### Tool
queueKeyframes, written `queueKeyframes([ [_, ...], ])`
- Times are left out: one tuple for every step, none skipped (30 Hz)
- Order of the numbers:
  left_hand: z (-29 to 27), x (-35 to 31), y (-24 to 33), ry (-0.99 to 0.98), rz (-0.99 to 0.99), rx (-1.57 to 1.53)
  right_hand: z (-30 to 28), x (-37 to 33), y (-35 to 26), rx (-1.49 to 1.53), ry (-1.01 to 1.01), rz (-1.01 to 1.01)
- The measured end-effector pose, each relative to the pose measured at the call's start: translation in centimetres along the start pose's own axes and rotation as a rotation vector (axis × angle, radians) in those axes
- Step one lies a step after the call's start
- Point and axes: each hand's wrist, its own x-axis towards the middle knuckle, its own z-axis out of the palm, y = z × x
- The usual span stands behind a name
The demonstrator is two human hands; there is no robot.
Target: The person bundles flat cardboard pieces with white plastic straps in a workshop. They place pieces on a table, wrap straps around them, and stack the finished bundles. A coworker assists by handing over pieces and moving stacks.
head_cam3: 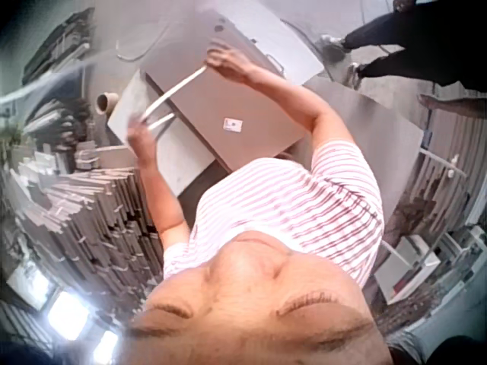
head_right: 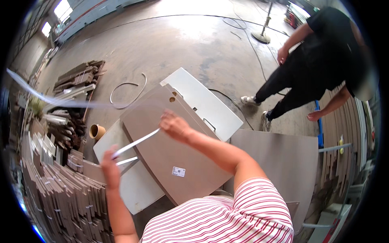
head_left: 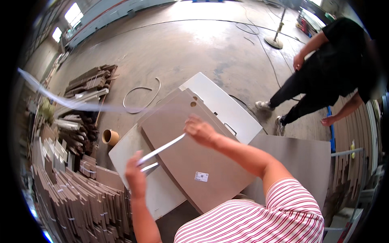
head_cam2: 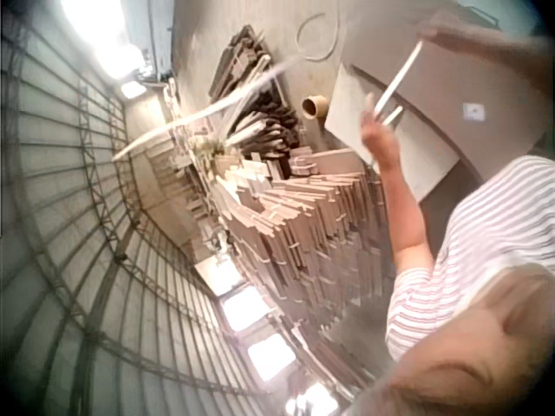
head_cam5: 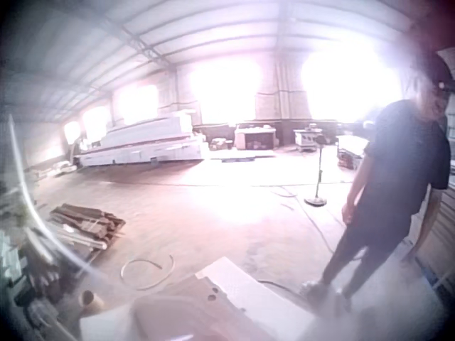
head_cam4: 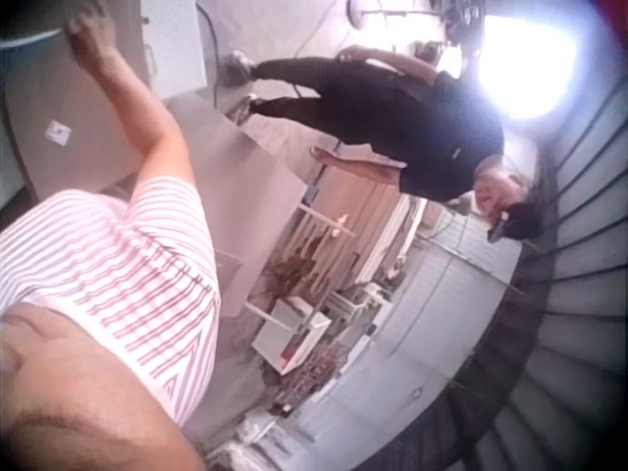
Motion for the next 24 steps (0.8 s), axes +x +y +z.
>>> queueKeyframes([
  [-2.7, -0.3, 0.5, 0.081, -0.164, 0.005, -0.3, -0.9, 3.2, -0.118, -0.052, 0.049],
  [-4.7, -0.8, 0.2, 0.255, -0.248, -0.104, -0.1, -1.7, 5.9, -0.208, -0.056, 0.12],
  [-6.5, -0.8, 1.4, 0.44, -0.273, -0.076, 0.5, -3.3, 9.1, -0.213, -0.003, 0.188],
  [-8.6, -1.2, 1.6, 0.492, -0.292, -0.13, 0.9, -4.9, 11.8, -0.207, -0.061, 0.301],
  [-10.6, -1.7, 1.2, 0.55, -0.314, -0.18, 1.1, -5.7, 13.8, -0.227, -0.058, 0.393],
  [-12.0, -2.5, 0.6, 0.562, -0.271, -0.206, 0.1, -5.6, 14.6, -0.096, -0.051, 0.488],
  [-12.3, -2.4, 1.0, 0.565, -0.221, -0.249, -0.2, -6.3, 15.8, 0.07, -0.024, 0.734],
  [-12.5, -2.5, 1.6, 0.559, -0.238, -0.25, -0.2, -7.5, 17.1, 0.09, 0.077, 0.783],
  [-12.6, -2.5, 2.1, 0.565, -0.226, -0.289, 0.0, -8.1, 18.2, 0.116, 0.187, 0.826],
  [-12.7, -2.6, 2.5, 0.571, -0.215, -0.328, 0.4, -8.6, 18.9, 0.149, 0.253, 0.89],
  [-12.8, -2.6, 2.9, 0.576, -0.204, -0.367, 0.8, -9.1, 19.6, 0.182, 0.319, 0.953],
  [-12.8, -2.4, 3.3, 0.595, -0.202, -0.406, 1.1, -9.5, 20.4, 0.211, 0.39, 1.016],
  [-12.9, -2.2, 3.6, 0.612, -0.201, -0.445, 1.6, -9.8, 21.0, 0.24, 0.439, 1.034],
  [-12.9, -2.0, 4.0, 0.629, -0.199, -0.486, 2.1, -10.0, 21.6, 0.267, 0.488, 1.053],
  [-13.1, -2.0, 4.3, 0.646, -0.199, -0.522, 2.8, -10.3, 21.9, 0.299, 0.536, 1.071],
  [-13.8, -1.9, 4.0, 0.689, -0.202, -0.557, 2.9, -10.2, 22.0, 0.35, 0.553, 1.104],
  [-14.6, -1.9, 3.9, 0.718, -0.171, -0.534, 2.9, -10.2, 22.1, 0.401, 0.571, 1.137],
  [-15.2, -1.9, 4.1, 0.745, -0.148, -0.502, 2.8, -10.0, 21.8, 0.453, 0.58, 1.166],
  [-15.6, -1.8, 4.2, 0.772, -0.125, -0.47, 2.7, -9.8, 21.4, 0.531, 0.556, 1.152],
  [-15.5, -2.0, 4.3, 0.79, -0.173, -0.418, 2.6, -9.7, 20.9, 0.609, 0.531, 1.136],
  [-15.4, -2.1, 4.5, 0.753, -0.205, -0.4, 2.6, -9.4, 20.4, 0.69, 0.512, 1.116],
  [-15.0, -2.0, 4.3, 0.712, -0.228, -0.391, 4.1, -9.5, 20.5, 0.557, 0.452, 1.062],
  [-14.5, -2.1, 4.0, 0.672, -0.251, -0.38, 5.5, -10.1, 20.2, 0.6, 0.396, 1.089],
  [-14.4, -2.6, 3.0, 0.622, -0.236, -0.356, 7.0, -10.1, 19.3, 0.655, 0.354, 1.161],
])
